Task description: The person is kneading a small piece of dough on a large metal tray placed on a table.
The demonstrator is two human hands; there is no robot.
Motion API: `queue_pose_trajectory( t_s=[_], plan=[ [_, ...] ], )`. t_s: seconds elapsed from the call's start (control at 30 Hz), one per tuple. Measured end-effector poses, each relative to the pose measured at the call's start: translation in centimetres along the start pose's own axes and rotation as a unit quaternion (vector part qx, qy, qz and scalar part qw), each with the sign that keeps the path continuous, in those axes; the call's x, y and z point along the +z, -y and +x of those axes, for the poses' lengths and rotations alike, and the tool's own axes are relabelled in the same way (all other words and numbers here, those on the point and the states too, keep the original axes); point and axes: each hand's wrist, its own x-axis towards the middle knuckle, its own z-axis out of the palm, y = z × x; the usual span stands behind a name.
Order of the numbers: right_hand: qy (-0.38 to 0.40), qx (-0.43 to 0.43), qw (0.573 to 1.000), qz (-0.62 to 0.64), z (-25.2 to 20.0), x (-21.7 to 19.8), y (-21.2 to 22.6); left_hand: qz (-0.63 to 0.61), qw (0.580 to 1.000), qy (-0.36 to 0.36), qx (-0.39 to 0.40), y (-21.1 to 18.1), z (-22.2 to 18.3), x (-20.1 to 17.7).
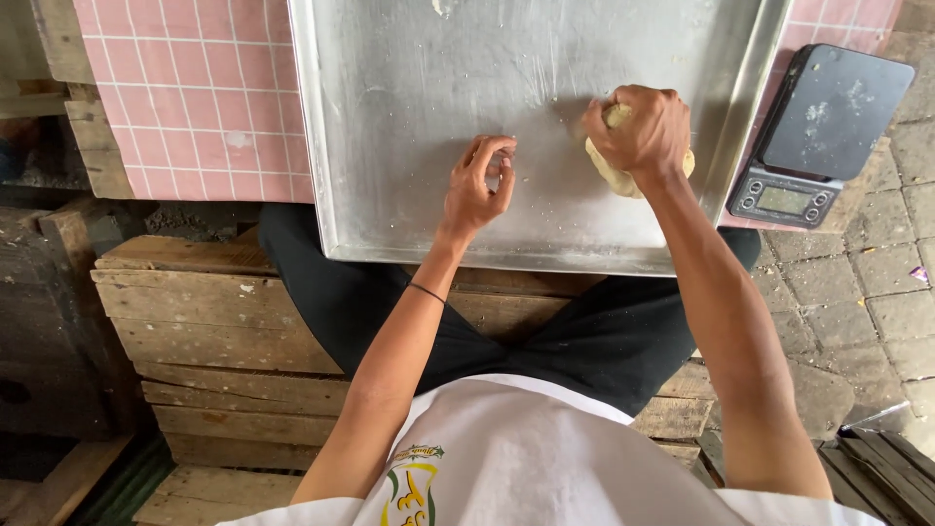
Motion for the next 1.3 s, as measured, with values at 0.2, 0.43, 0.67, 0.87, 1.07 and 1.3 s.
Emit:
queue_pose_trajectory(
  t_s=[0.2, 0.43, 0.67, 0.87, 1.07, 1.3],
  plan=[
    [-0.090, 0.052, 0.994, 0.038, -0.8, -0.1, 0.5, 0.008, 1.000, -0.013, 0.027, 0.0, 0.0, 0.0],
    [-0.189, -0.083, 0.947, 0.247, -5.3, -4.3, 4.3, -0.015, 0.997, -0.030, 0.066, 0.2, -0.7, 0.2],
    [0.041, -0.072, 0.976, 0.202, -8.8, -10.5, 5.8, -0.031, 0.996, -0.037, 0.079, 0.0, -0.2, 0.1],
    [0.167, -0.035, 0.984, -0.056, -9.3, -10.5, 6.4, -0.033, 0.995, -0.039, 0.080, 0.1, -0.2, 0.1],
    [0.211, 0.011, 0.954, -0.210, -9.2, -7.3, 6.0, -0.036, 0.996, -0.034, 0.069, 0.0, -0.1, -0.1],
    [0.231, 0.018, 0.933, -0.277, -9.2, -4.9, 5.8, -0.039, 0.996, -0.019, 0.082, -0.5, 0.1, -0.2]
  ],
)
